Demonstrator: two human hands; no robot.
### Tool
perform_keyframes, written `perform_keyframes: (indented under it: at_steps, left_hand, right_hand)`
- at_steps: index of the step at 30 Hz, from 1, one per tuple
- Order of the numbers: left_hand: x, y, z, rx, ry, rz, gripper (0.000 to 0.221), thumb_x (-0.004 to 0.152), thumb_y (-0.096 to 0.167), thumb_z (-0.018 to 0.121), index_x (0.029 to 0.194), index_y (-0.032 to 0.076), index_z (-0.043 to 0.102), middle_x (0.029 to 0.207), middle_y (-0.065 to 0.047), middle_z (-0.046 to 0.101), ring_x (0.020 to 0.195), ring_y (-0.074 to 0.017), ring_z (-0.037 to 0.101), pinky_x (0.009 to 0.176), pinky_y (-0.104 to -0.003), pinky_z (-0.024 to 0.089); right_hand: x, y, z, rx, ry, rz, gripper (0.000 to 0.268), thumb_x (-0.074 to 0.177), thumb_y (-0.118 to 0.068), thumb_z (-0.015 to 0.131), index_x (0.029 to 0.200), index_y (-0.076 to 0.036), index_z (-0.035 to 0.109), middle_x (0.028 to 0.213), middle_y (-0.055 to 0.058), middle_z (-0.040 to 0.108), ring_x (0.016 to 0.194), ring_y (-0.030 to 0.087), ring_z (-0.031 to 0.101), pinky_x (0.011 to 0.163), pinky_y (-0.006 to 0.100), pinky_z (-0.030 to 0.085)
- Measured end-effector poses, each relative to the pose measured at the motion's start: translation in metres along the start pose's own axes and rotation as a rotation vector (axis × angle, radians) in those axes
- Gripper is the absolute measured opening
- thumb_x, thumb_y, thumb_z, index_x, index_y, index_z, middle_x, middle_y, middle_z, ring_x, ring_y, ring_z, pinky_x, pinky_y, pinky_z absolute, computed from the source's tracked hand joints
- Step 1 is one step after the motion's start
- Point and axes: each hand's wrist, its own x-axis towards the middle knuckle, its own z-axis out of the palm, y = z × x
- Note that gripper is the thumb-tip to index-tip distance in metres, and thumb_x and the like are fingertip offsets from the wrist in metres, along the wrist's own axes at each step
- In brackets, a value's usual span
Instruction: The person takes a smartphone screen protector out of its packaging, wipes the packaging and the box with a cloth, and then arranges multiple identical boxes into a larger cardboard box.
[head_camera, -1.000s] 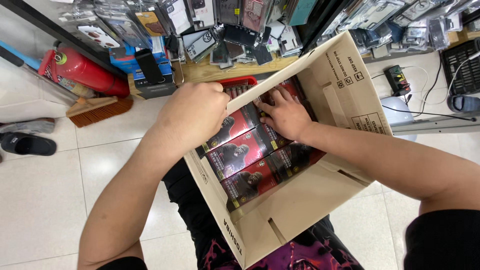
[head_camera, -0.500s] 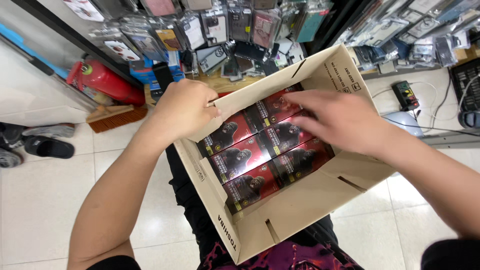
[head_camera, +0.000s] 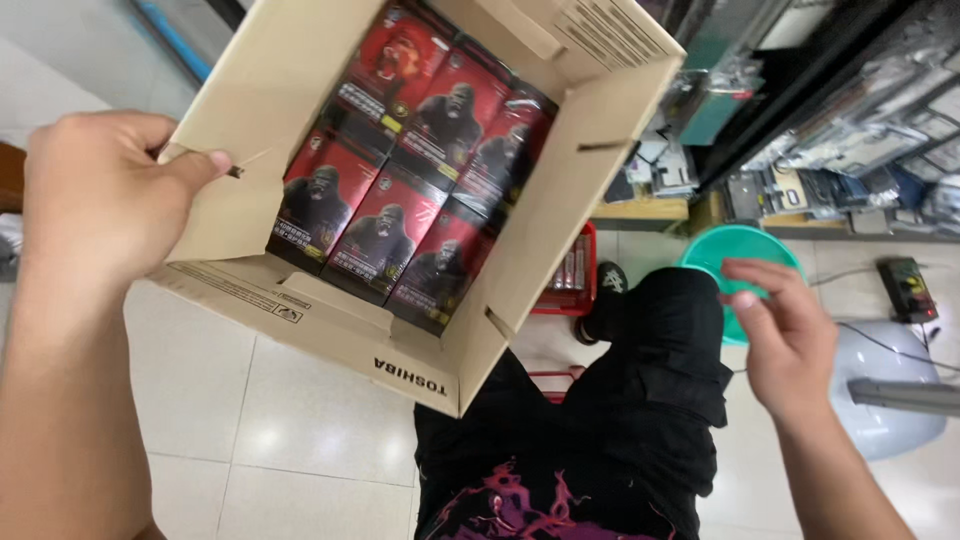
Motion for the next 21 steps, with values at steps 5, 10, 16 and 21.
perform_keyframes:
  at_steps: [5, 10, 16, 21]
  left_hand:
    - [-0.025, -0.120, 0.030, 0.210, 0.280, -0.009, 0.028, 0.098, 0.027, 0.072, 0.078, 0.007, 0.066, 0.079, -0.009, 0.063, 0.073, -0.0294, 0.056, 0.063, -0.041, 0.037]
    - [-0.049, -0.186, 0.087, 0.390, 0.315, -0.151, 0.015, 0.085, 0.022, 0.065, 0.074, 0.012, 0.065, 0.076, -0.009, 0.062, 0.066, -0.0366, 0.058, 0.055, -0.046, 0.039]
    - [-0.037, -0.294, 0.181, 0.475, 0.033, -0.470, 0.019, 0.079, 0.022, 0.057, 0.070, 0.009, 0.068, 0.075, -0.017, 0.066, 0.068, -0.0455, 0.063, 0.060, -0.050, 0.049]
    - [-0.039, -0.369, 0.315, 0.399, -0.155, -0.665, 0.019, 0.081, 0.018, 0.057, 0.074, 0.009, 0.073, 0.078, -0.018, 0.071, 0.073, -0.0435, 0.067, 0.064, -0.048, 0.053]
  right_hand:
    - [-0.017, 0.087, 0.040, -0.240, -0.233, 0.302, 0.021, 0.093, -0.017, 0.063, 0.110, -0.006, 0.071, 0.120, 0.008, 0.068, 0.119, 0.019, 0.059, 0.104, 0.031, 0.042]
    - [-0.038, 0.139, 0.032, -0.494, -0.259, 0.338, 0.024, 0.095, -0.022, 0.064, 0.114, -0.011, 0.072, 0.125, 0.008, 0.065, 0.122, 0.021, 0.056, 0.100, 0.035, 0.043]
    - [-0.069, 0.199, 0.028, -0.660, -0.321, 0.434, 0.057, 0.089, -0.035, 0.061, 0.140, -0.009, 0.054, 0.150, 0.030, 0.031, 0.142, 0.041, 0.024, 0.114, 0.052, 0.019]
    - [-0.080, 0.193, 0.040, -0.838, -0.290, 0.308, 0.062, 0.090, -0.036, 0.062, 0.146, -0.010, 0.052, 0.154, 0.037, 0.031, 0.138, 0.056, 0.027, 0.110, 0.062, 0.023]
